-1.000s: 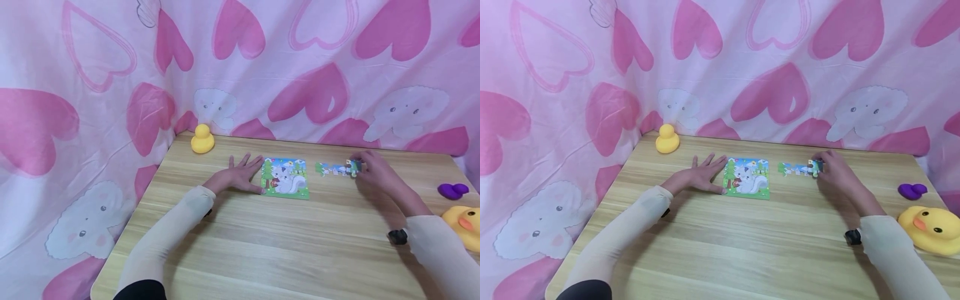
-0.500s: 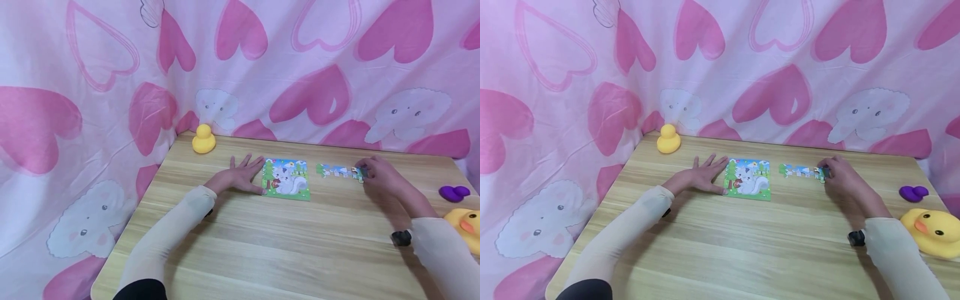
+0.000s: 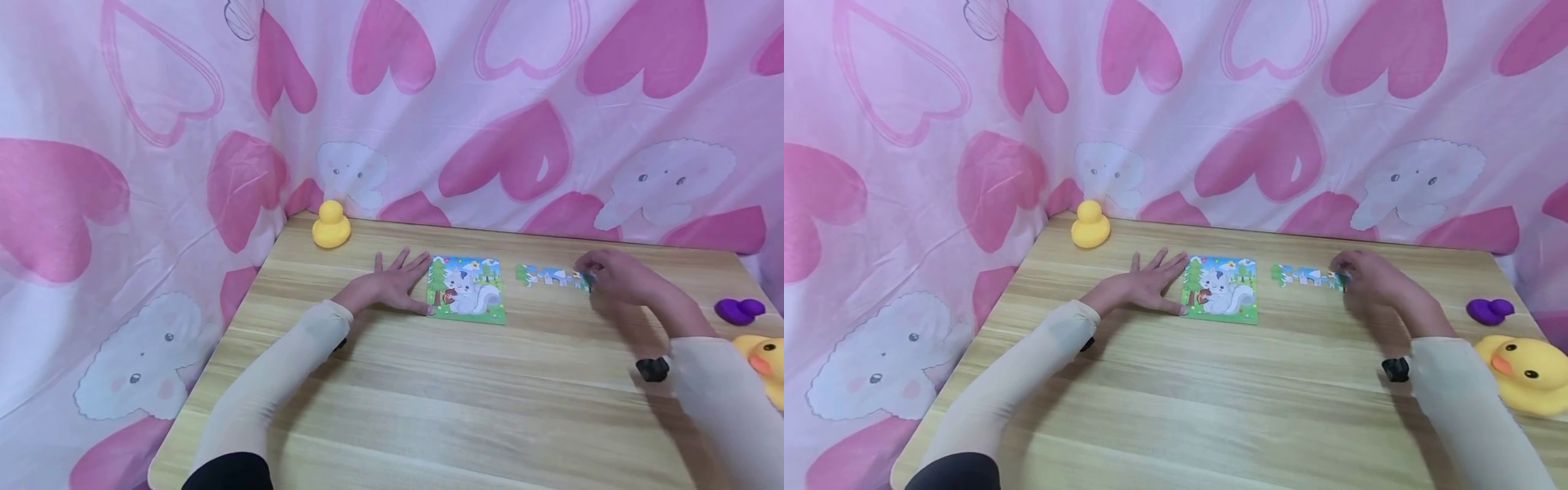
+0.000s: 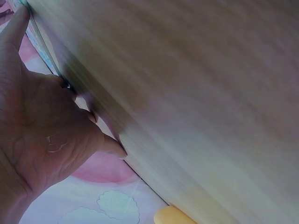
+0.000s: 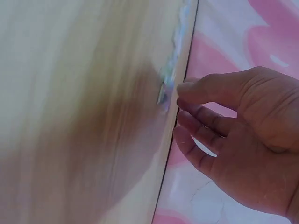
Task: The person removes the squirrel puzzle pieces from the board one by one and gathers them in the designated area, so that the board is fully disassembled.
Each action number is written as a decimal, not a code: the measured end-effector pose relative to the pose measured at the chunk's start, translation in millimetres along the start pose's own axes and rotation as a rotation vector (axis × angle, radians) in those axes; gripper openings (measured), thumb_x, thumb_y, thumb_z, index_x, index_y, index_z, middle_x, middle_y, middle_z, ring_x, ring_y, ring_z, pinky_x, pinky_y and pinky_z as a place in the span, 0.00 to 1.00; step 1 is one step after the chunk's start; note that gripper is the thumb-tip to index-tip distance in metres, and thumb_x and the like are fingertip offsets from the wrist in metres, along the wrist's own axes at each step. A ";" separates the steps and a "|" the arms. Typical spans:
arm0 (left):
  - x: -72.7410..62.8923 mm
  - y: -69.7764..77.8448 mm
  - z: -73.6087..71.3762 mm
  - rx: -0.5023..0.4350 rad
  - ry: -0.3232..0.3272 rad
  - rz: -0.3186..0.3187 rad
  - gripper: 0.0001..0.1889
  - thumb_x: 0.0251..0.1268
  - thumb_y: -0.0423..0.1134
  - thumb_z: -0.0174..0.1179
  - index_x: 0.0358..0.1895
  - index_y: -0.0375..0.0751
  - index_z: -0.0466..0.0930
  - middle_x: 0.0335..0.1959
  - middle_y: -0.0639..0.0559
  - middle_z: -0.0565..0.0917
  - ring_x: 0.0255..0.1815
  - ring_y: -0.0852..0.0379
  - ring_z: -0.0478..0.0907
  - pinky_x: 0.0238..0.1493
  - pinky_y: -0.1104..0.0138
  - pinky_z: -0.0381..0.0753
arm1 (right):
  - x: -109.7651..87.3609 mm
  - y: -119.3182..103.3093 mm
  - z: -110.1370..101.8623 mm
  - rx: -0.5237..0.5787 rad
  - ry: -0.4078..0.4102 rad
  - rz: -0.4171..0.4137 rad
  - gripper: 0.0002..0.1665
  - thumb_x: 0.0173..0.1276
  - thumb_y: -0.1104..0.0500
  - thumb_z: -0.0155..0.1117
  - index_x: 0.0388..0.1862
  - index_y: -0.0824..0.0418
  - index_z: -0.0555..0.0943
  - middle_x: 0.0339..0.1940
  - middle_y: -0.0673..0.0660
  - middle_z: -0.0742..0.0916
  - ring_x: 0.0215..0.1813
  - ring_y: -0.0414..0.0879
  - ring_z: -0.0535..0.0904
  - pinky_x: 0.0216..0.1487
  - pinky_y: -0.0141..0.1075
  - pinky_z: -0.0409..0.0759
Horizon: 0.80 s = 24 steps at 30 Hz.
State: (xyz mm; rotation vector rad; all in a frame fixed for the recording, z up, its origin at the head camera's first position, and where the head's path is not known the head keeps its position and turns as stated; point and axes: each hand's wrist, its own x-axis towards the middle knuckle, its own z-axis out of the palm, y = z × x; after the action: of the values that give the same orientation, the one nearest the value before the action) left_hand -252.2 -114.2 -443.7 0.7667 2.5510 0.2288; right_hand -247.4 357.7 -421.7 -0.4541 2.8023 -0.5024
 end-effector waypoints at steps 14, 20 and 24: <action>-0.9 0.1 -0.1 -0.007 -0.006 -0.002 0.63 0.62 0.81 0.56 0.88 0.59 0.28 0.90 0.61 0.30 0.90 0.43 0.21 0.77 0.24 0.20 | 24.2 -64.1 18.2 0.050 0.065 -0.135 0.22 0.73 0.64 0.65 0.65 0.67 0.81 0.61 0.68 0.86 0.63 0.65 0.81 0.66 0.66 0.78; -0.9 0.1 -0.7 -0.007 -0.010 -0.007 0.63 0.62 0.81 0.55 0.88 0.60 0.27 0.90 0.62 0.29 0.90 0.44 0.21 0.77 0.24 0.20 | 41.4 -95.0 31.9 0.089 0.073 -0.163 0.21 0.75 0.62 0.66 0.65 0.63 0.82 0.62 0.64 0.87 0.63 0.62 0.82 0.65 0.62 0.82; -0.7 1.7 -1.3 -0.015 -0.012 -0.008 0.63 0.62 0.81 0.55 0.88 0.61 0.27 0.90 0.63 0.29 0.90 0.44 0.21 0.77 0.25 0.19 | 50.1 -115.9 40.1 0.110 0.075 -0.198 0.21 0.76 0.60 0.66 0.65 0.62 0.83 0.63 0.63 0.86 0.64 0.61 0.82 0.65 0.61 0.82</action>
State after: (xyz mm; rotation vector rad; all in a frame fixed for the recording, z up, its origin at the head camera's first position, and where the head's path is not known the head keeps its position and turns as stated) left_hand -251.5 -113.2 -441.8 0.7496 2.5379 0.2403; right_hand -251.5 225.3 -424.5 -0.7073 2.7968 -0.7253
